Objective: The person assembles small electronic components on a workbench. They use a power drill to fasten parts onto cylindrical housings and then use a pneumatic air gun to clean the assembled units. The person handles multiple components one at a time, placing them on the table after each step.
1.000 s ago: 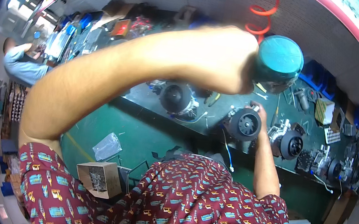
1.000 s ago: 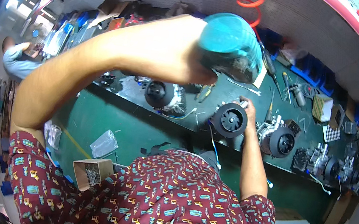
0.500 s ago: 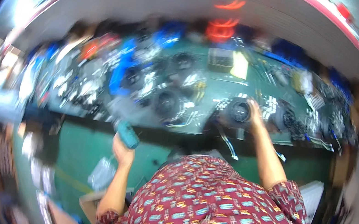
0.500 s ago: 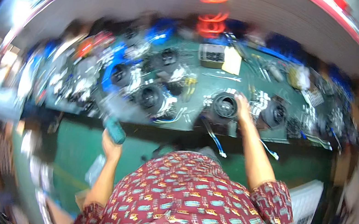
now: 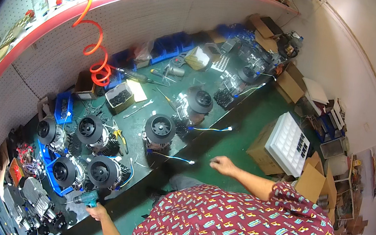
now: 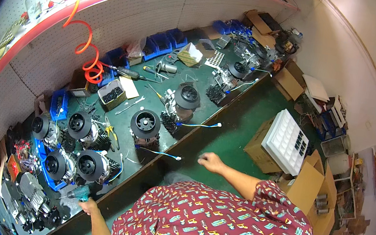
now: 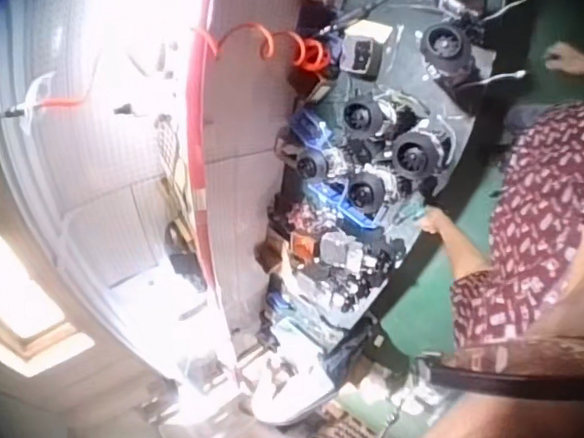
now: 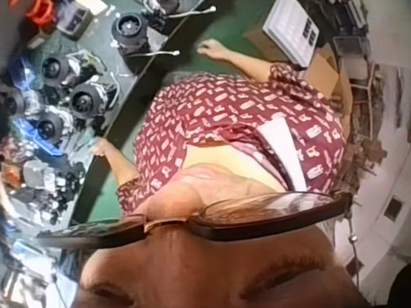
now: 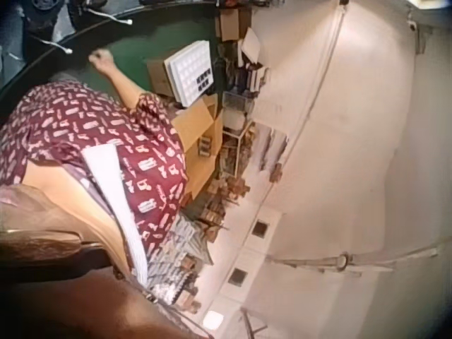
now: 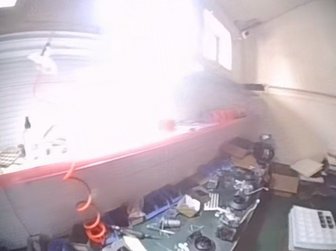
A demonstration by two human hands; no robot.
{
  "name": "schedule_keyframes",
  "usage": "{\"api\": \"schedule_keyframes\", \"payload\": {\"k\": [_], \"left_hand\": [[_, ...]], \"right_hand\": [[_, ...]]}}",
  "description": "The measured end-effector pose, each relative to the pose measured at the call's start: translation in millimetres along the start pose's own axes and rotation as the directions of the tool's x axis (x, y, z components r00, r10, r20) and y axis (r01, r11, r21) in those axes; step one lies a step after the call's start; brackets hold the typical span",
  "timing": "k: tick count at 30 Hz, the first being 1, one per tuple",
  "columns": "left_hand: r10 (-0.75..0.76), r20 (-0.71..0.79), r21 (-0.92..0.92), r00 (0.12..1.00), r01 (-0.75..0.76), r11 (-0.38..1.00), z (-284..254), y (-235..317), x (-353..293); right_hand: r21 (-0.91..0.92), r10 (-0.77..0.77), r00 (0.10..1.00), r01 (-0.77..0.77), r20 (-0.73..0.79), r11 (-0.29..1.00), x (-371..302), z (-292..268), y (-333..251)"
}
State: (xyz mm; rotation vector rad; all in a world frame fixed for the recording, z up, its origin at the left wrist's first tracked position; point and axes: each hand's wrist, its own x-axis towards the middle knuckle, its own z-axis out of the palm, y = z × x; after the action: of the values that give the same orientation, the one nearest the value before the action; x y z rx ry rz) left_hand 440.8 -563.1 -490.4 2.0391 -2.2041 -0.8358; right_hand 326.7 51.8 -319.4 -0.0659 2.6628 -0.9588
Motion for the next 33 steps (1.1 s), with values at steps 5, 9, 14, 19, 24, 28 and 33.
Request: {"api": "schedule_keyframes", "payload": {"k": [5, 9, 14, 19, 24, 28, 33], "left_hand": [[0.184, -0.011, 0.028, 0.983, -0.183, 0.983, -1.3, -12.8, -1.1], [0.137, -0.101, 0.159, 0.985, -0.120, 0.980, -25.5, -2.9, -44.4], [0.604, -0.089, -0.091, 0.792, -0.611, 0.787, -23.3, -41.8, -118.3], [0.907, 0.125, -0.458, 0.403, -0.787, 0.413, -107.0, 107.3, -283.5], [0.939, -0.138, -0.735, 0.316, -0.668, 0.117, -165.4, 330.0, -360.4], [0.942, 0.196, -0.746, 0.271, -0.583, 0.323, -114.8, 471.6, -328.1], [0.708, 0.613, -0.693, 0.349, -0.193, 0.695, 41.9, 555.9, -245.0]], "right_hand": [[-0.327, 0.383, 0.899, -0.304, 0.212, 0.895, -97.5, 5.3, 94.4], [-0.389, 0.581, 0.732, -0.449, 0.356, 0.804, -104.7, 7.2, 116.8], [-0.089, 0.391, 0.873, -0.382, 0.292, 0.920, -43.5, 18.1, 133.1], [0.161, 0.237, 0.925, -0.293, 0.298, 0.942, 2.1, 1.8, 136.0], [0.088, 0.296, 0.933, -0.319, 0.205, 0.944, 17.0, -23.9, 185.6], [0.317, 0.459, 0.879, -0.474, 0.126, 0.821, -4.6, -32.9, 219.9], [0.561, 0.757, 0.652, -0.644, 0.046, 0.520, -84.4, -47.1, 229.0]]}}
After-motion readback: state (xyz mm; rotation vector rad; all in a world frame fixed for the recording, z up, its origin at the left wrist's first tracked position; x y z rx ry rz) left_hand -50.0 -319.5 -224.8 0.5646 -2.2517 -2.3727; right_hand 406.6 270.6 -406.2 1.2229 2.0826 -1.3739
